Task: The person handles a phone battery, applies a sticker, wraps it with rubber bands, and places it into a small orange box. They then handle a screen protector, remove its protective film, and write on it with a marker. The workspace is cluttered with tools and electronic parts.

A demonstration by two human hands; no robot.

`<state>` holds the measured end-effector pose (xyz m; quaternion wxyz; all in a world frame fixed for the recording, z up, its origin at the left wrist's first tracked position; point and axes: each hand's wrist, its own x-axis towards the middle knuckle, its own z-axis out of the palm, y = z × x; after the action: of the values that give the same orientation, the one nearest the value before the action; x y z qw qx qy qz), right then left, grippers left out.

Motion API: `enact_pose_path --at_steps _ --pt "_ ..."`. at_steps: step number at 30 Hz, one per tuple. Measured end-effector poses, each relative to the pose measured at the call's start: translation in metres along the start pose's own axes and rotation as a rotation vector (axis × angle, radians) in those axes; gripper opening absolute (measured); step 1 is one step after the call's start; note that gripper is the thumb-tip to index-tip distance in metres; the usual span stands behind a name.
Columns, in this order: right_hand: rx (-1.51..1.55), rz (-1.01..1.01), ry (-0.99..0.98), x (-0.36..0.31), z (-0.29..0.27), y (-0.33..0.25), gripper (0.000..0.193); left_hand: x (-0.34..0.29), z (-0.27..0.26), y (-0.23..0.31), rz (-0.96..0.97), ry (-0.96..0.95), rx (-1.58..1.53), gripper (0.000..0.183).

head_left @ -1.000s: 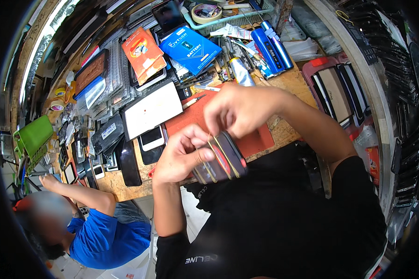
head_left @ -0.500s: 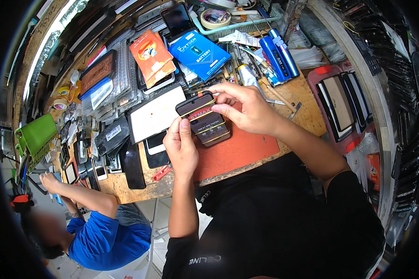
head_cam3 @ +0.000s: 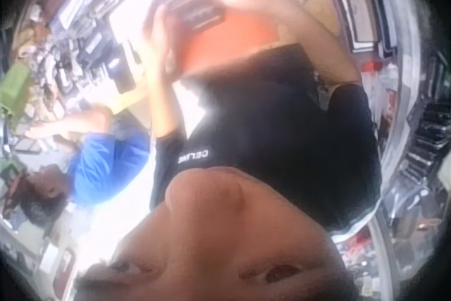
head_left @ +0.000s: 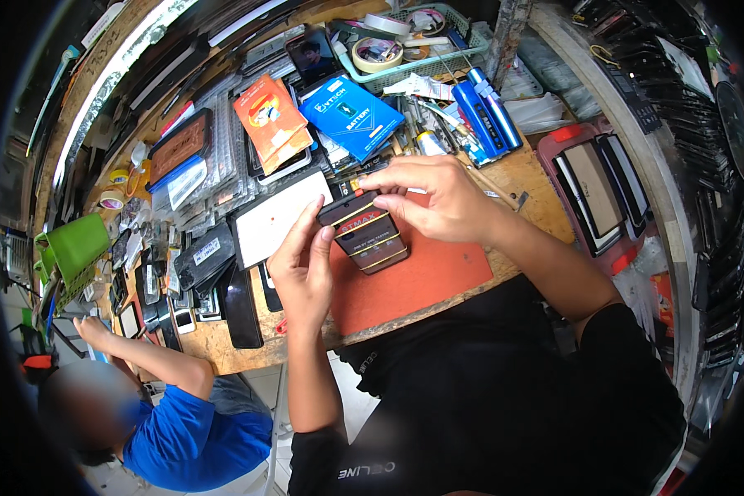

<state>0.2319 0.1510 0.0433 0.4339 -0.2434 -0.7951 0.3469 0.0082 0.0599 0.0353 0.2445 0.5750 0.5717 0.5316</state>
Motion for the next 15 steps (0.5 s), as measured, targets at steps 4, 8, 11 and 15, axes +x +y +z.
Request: enact_pose_path --at_steps 4,8,11,15 --pt "0.104 -0.131 -0.058 -0.017 -0.003 -0.030 0.025 -0.019 0.011 0.019 0.095 0.033 -0.197 0.017" --pt "0.450 0.318 -0.267 -0.027 -0.037 -0.038 0.023 -0.028 0.004 0.033 0.435 -0.198 0.051 0.013" --pt "-0.025 0.474 -0.106 -0.006 -0.057 0.004 0.034 -0.032 0.008 0.036 0.413 -0.138 0.066 0.011" --pt "-0.740 0.507 -0.148 0.005 -0.047 0.054 0.081 -0.038 0.012 0.040 0.333 -0.021 0.130 0.014"
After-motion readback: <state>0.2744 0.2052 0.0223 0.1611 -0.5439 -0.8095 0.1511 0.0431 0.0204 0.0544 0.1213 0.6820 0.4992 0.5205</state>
